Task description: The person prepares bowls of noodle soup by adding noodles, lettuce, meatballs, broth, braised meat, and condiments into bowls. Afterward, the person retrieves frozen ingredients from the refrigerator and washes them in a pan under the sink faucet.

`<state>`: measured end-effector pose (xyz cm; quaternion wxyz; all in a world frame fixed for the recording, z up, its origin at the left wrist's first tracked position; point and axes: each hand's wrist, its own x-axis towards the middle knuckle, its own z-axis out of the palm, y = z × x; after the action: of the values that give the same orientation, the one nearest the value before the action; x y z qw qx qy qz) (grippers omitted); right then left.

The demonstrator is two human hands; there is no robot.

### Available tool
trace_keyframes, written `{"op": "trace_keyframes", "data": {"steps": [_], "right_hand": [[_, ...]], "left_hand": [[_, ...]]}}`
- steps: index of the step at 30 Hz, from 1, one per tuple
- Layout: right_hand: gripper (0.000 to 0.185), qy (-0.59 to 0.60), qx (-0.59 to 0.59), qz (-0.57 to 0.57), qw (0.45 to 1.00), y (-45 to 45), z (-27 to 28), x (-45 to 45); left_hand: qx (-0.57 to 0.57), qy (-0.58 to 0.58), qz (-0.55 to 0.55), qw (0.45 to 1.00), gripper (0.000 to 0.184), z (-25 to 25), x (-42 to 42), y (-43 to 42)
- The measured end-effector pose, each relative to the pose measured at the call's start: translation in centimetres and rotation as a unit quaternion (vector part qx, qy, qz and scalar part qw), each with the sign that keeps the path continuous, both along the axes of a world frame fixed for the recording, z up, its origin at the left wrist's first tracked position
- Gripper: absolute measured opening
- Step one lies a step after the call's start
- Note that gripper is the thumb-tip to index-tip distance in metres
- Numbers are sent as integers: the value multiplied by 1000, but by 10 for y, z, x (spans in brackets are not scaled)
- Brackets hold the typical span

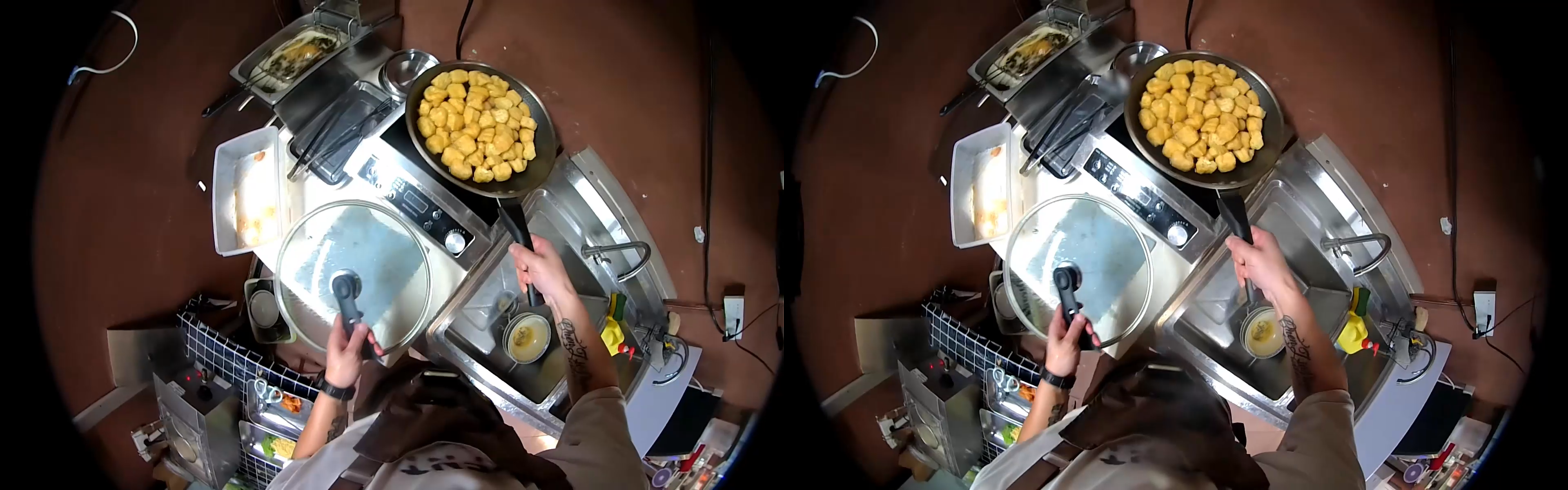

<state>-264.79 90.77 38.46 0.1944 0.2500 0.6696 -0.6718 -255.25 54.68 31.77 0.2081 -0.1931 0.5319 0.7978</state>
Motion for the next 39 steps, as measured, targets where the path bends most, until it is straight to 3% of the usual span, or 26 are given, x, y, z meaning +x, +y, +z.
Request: {"op": "trace_keyframes", "data": {"steps": [4,8,9,12,13,17,21,27,30,35,38,39], "right_hand": [[16,-1,-1,27,1000,11,-7,-18],[17,-22,18,32,999,16,3,-17],[32,-29,11,17,999,16,10,-14],[41,47,26,-128,990,27,3,6],[43,129,47,-113,984,49,-17,22],[43,128,60,-211,967,58,-45,89],[39,76,65,-143,985,57,-81,161],[33,36,35,-82,995,30,-103,184],[32,45,127,7,991,15,-102,167],[36,65,173,92,979,-10,-83,124],[34,103,246,155,951,-28,-74,98],[35,172,318,185,914,-37,-72,87]], "left_hand": [[-2,53,-34,998,29,66,-32,-10],[71,100,-89,988,37,124,-99,22],[79,136,-104,982,34,127,-120,37],[98,169,-151,969,26,125,-188,92],[108,182,-154,965,25,115,-211,114],[86,137,-179,970,16,101,-276,186],[65,122,-207,968,16,68,-301,220],[64,110,-212,969,17,60,-310,233],[69,115,-225,965,17,61,-312,235],[39,113,-214,970,22,61,-309,239],[64,128,-242,960,21,58,-315,235],[43,127,-243,961,25,62,-314,232]]}}
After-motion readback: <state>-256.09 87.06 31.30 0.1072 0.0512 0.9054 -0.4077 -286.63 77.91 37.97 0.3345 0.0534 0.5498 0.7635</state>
